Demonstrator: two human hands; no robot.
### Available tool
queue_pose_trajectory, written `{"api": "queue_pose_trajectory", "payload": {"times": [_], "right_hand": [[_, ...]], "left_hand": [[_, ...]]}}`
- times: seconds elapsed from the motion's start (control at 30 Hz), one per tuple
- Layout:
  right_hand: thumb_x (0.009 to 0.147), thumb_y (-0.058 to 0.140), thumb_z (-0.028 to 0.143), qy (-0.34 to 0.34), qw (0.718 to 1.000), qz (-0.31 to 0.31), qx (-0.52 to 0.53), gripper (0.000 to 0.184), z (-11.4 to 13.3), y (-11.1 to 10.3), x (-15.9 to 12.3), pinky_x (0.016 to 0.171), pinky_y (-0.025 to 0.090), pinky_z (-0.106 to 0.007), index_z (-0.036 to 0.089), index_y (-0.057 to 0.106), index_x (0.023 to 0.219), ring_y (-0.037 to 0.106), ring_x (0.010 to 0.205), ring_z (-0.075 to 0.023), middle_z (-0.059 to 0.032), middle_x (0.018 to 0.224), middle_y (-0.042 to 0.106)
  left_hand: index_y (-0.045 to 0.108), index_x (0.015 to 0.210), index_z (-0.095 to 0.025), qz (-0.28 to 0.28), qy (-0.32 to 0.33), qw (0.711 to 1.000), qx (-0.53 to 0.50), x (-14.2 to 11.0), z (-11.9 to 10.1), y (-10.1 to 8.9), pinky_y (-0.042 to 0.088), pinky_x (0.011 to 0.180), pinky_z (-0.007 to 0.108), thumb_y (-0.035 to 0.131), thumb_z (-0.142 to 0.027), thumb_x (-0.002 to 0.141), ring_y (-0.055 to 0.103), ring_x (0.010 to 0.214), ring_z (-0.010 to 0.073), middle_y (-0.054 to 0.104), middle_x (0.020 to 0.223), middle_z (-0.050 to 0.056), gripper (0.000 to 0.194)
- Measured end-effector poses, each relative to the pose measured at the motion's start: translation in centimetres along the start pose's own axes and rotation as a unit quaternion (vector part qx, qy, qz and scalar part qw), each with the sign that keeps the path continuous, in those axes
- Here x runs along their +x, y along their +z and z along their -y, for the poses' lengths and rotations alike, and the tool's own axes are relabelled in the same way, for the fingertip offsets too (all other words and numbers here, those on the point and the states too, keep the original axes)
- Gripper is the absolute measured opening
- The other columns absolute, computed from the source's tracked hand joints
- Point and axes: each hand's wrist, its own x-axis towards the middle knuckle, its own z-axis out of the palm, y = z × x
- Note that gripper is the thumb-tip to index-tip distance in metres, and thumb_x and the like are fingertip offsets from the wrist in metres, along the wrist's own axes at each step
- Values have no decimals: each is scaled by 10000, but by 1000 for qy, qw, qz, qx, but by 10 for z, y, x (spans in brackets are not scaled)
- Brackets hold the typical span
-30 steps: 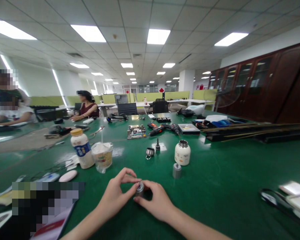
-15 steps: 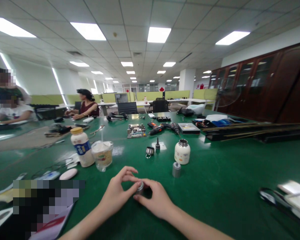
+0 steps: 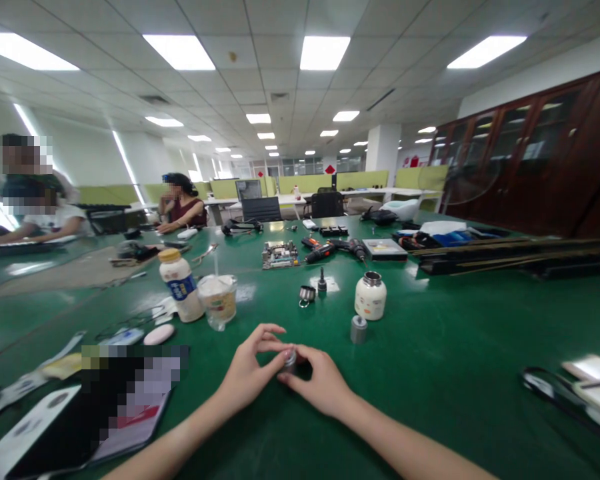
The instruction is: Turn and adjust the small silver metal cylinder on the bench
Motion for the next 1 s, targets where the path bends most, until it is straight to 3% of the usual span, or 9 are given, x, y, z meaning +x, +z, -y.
{"api": "queue_pose_trajectory", "payload": {"times": [0.13, 0.27, 0.43, 0.57, 0.67, 0.8, 0.87, 1.0], "right_hand": [[799, 697, 284, 2, 1000, 3, -7, 219, 3, -1, 0, 781, 494, -315, 161, 690, 981, 652, 868, -227, -42, 934, 727], [801, 691, 271, -2, 1000, -3, 0, 274, 5, -1, -1, 832, 491, -333, 180, 692, 1059, 657, 919, -239, -53, 1005, 729], [759, 735, 307, 26, 1000, -10, -10, 366, 2, 0, 0, 869, 485, -360, 197, 692, 1106, 653, 954, -259, -61, 1042, 729], [753, 738, 311, 32, 999, -7, -20, 335, -2, 1, -1, 853, 485, -356, 197, 704, 1066, 650, 927, -256, -51, 1003, 732], [744, 744, 301, 50, 998, -14, -25, 366, -4, 3, -1, 880, 476, -369, 210, 694, 1094, 644, 946, -259, -46, 1026, 728], [745, 739, 298, 60, 998, -12, -27, 381, -6, 3, 0, 910, 468, -385, 221, 689, 1114, 636, 981, -265, -51, 1063, 719], [748, 737, 299, 59, 998, -9, -28, 390, -7, 2, 0, 916, 468, -387, 225, 684, 1127, 635, 991, -265, -53, 1079, 716], [755, 735, 309, 64, 998, -8, -28, 401, -7, 2, -1, 930, 466, -392, 224, 676, 1142, 631, 1010, -266, -59, 1105, 709]], "left_hand": [[606, 1042, -204, -14, 19, 999, 23, -5, -5, 0, 480, 937, 349, 630, -211, 833, 663, 1026, 207, 707, 1102, 72, 210], [586, 1062, -218, -25, 6, 998, 49, -6, -1, 2, 477, 925, 395, 702, -216, 771, 670, 996, 243, 745, 968, 48, 314], [572, 1020, -197, -24, -33, 999, -18, -1, 3, 4, 489, 835, 345, 715, -227, 762, 695, 808, 212, 759, 773, 13, 296], [573, 948, -189, -61, -34, 997, -46, 7, 3, -4, 493, 834, 333, 702, -289, 774, 697, 841, 214, 767, 819, 41, 238], [554, 980, -204, -98, -40, 994, -16, 10, 15, -14, 485, 885, 366, 690, -331, 787, 698, 896, 229, 771, 842, 43, 268], [598, 973, -217, -52, -82, 993, 65, 7, 48, -19, 474, 925, 408, 684, -264, 767, 687, 996, 260, 768, 838, 38, 228], [617, 1001, -220, -17, -81, 994, 78, 4, 60, -17, 468, 950, 410, 647, -228, 787, 690, 1004, 243, 753, 953, 50, 216], [639, 1064, -227, -10, -77, 988, 137, 1, 62, -14, 449, 968, 441, 680, -239, 763, 667, 1031, 248, 699, 1106, 76, 304]]}}
